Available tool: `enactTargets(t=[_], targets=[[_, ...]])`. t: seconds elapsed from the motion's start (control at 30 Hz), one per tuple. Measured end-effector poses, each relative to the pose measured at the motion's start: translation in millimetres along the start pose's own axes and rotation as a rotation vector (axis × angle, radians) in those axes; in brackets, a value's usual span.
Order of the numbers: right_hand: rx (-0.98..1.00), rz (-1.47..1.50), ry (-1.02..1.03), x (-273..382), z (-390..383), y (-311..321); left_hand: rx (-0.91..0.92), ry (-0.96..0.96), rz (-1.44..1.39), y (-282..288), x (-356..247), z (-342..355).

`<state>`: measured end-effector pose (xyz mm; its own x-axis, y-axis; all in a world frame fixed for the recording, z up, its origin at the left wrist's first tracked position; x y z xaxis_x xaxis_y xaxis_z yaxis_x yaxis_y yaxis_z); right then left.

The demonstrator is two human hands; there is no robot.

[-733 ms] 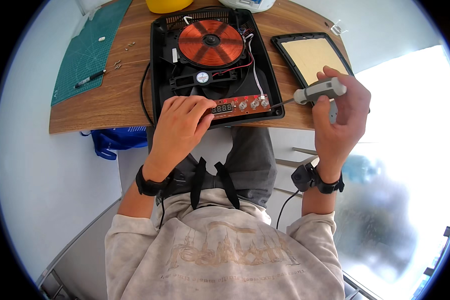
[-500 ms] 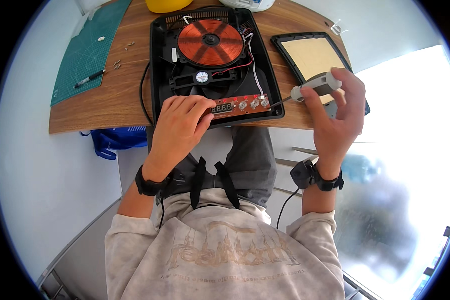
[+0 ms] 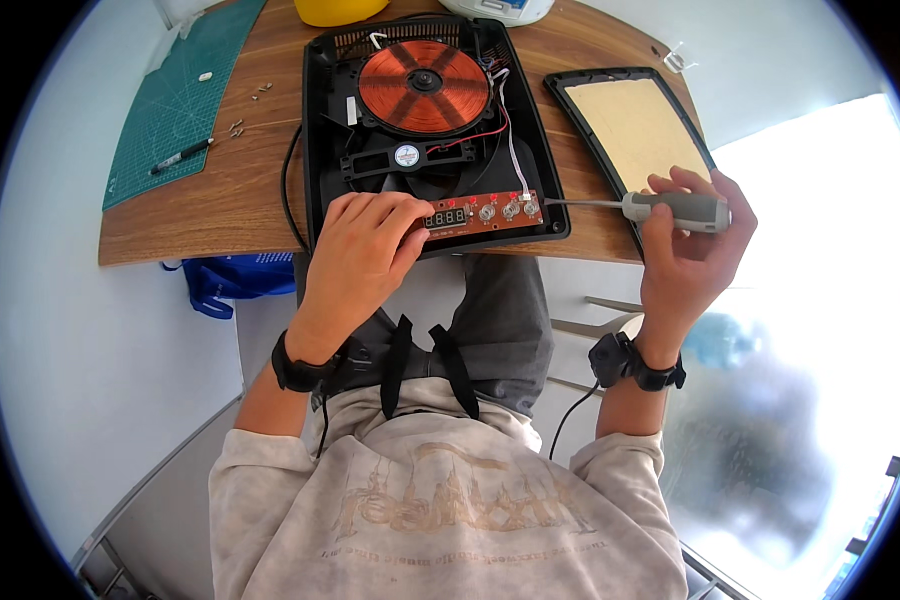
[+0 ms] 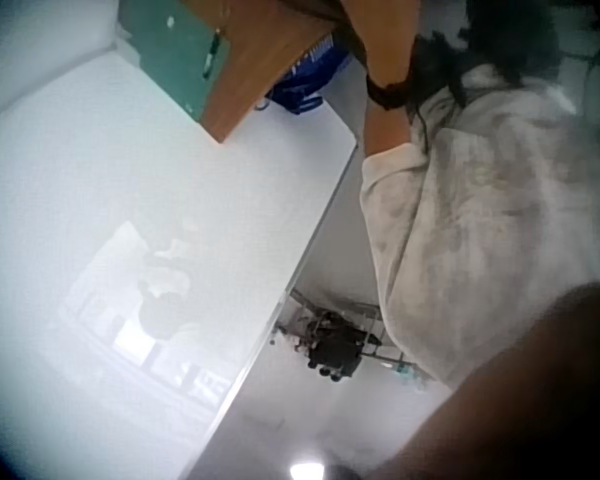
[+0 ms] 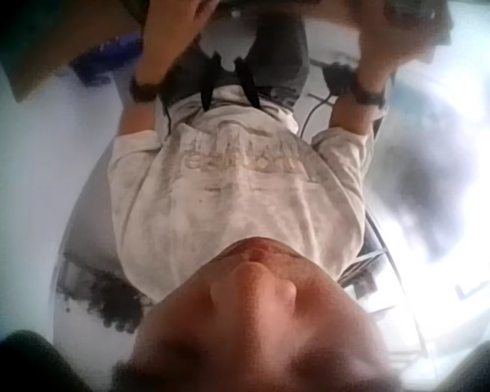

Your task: The person uses a screwdriver to tighten screws on the control panel of a disassembled induction cooktop. They work on multiple screws along the front panel and then move to the internal components near the copper coil.

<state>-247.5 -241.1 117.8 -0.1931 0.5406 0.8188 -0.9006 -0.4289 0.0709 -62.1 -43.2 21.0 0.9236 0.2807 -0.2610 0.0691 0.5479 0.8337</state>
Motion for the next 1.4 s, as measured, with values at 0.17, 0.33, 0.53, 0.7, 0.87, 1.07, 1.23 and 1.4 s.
enactTargets(t=[0.17, 0.33, 0.53, 0.7, 0.87, 1.07, 1.23, 1.4], targets=[[0.067, -0.029, 0.031, -4, -11, 3, 0.006, -0.001, 0.007, 0, 1, 0], [0.041, -0.028, 0.023, -2, -14, 3, 0.015, 0.000, 0.007, 0, 1, 1], [0.056, -0.024, 0.046, -3, -15, 5, 0.014, 0.003, 0.000, 0, 1, 1], [0.068, -0.040, 0.046, -4, -16, 5, 0.017, 0.003, 0.002, 0, 0, 1], [0.070, -0.050, 0.048, -3, -14, 3, 0.014, 0.000, 0.011, 0, 0, 1], [0.125, -0.209, 0.193, 1, -6, 7, 0.007, -0.003, 0.011, 1, 0, 1], [0.080, -0.203, 0.063, 6, 1, 5, 0.001, -0.008, 0.018, 0, 0, 0], [0.045, -0.015, 0.048, -1, 5, 3, -0.016, 0.000, 0.018, 1, -1, -1]])
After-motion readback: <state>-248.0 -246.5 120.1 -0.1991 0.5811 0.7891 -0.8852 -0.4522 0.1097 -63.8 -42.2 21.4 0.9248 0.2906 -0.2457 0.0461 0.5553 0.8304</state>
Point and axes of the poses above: each hand's wrist, its own z-axis towards the middle knuckle, its own y-axis out of the back of the hand, x = y × z, the point moved 7 cm from there along z, towards the middle knuckle, and after that the axes turned 10 degrees about z, right-handed, at the moved point
